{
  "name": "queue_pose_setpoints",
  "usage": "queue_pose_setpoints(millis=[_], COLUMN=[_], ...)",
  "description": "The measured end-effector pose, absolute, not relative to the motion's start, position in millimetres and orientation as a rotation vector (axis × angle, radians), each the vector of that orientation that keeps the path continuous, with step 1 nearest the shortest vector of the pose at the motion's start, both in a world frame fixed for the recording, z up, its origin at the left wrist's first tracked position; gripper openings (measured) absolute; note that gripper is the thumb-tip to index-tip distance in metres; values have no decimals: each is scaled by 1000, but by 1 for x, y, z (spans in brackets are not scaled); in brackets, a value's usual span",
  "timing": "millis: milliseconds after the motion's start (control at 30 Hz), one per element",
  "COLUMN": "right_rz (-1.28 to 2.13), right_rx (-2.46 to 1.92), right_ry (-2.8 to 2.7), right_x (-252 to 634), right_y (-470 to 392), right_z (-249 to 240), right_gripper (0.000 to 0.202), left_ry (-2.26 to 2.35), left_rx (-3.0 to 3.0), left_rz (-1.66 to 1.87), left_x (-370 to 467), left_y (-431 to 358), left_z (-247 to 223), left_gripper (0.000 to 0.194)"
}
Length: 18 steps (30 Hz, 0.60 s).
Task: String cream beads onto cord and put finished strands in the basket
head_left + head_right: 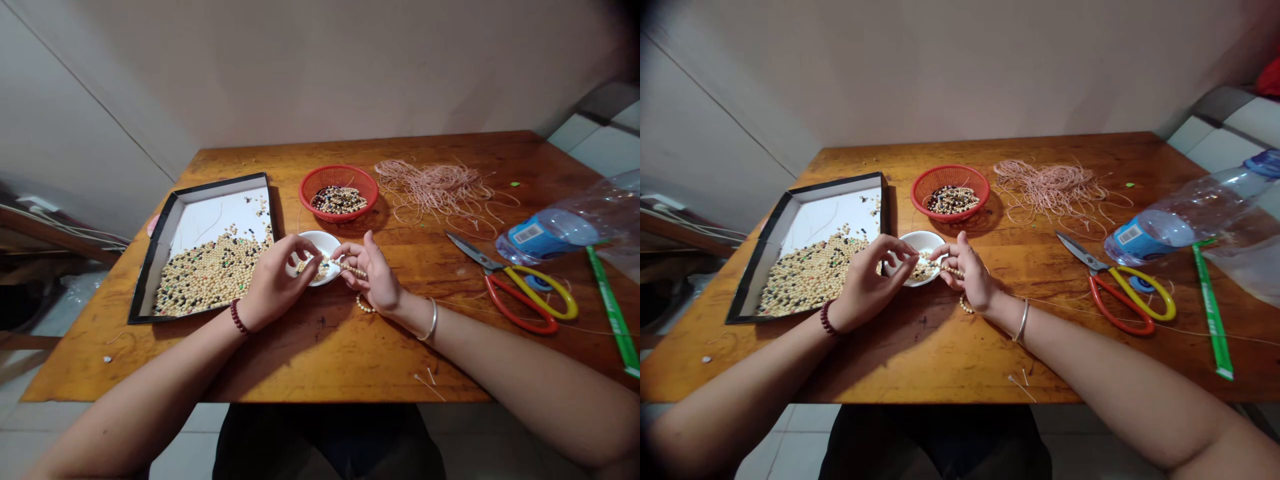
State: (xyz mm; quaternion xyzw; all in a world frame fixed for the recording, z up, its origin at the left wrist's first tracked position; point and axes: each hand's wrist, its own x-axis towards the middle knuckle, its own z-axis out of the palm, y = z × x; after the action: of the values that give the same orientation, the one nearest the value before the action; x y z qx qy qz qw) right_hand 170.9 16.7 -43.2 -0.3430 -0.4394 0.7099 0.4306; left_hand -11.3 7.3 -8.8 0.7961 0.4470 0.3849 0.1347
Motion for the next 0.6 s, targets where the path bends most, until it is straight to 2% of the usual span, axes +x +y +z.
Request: queue_pose_setpoints(millis=[267,600], right_rz=[1806,1737], right_rx=[-865,-886], right_ry=[-950,-1131], right_x=[171,170], right_y=[20,16], right_z=[-43,-45], right_gripper=[66,57], left_ry=[1469,1241], left_rx=[2365,2492], left_rz=[1048,1034], left_x=[-10,-11], left_y=[8,7], left_z=[-9,-8], left_gripper=[11,15])
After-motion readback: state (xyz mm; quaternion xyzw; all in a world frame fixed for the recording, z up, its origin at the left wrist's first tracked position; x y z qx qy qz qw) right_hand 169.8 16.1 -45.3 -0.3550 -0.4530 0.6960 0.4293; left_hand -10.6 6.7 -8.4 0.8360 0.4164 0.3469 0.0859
